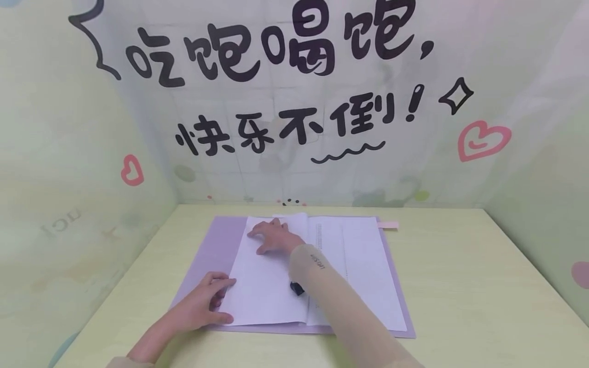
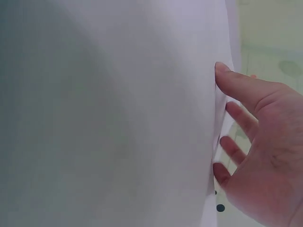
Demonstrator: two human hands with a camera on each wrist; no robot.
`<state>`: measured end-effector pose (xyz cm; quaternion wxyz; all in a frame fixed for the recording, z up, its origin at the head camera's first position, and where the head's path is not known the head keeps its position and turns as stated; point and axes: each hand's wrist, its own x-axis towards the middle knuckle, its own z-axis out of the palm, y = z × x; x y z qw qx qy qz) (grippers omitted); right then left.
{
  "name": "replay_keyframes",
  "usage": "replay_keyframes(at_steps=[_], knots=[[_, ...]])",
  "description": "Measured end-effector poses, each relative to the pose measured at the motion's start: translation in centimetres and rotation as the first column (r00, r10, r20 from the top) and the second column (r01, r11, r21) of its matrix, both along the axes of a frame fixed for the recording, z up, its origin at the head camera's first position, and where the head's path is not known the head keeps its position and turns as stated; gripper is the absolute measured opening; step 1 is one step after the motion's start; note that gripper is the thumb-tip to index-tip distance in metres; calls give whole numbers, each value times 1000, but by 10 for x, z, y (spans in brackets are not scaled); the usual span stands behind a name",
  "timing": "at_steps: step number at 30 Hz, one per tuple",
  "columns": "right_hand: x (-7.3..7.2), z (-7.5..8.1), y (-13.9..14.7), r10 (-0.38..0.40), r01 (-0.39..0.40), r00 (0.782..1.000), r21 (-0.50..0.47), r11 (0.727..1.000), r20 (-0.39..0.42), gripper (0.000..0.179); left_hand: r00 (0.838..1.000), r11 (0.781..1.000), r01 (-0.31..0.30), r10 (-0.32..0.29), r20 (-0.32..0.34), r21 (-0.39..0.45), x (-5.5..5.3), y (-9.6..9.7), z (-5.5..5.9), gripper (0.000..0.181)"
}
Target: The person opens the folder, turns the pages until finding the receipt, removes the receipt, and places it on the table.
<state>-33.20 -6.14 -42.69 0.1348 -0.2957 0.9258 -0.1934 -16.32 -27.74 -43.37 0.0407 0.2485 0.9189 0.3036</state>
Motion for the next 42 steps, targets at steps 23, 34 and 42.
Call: replay_keyframes(at_steps=[23,34,42], knots=[[9,12,4,-2,3,1000,111,994,-4,57,999,998,30,-31,-34,-49,0,5,4,75],[11,12,3,-2,3,1000,122,993,-15,57,998,998,28,-31,-51,-58,0,5,5,75],[10,11,4,17,-13,1000,132,991,-26,55,999,996,3,-7,-41,-94,2,7,7,75]])
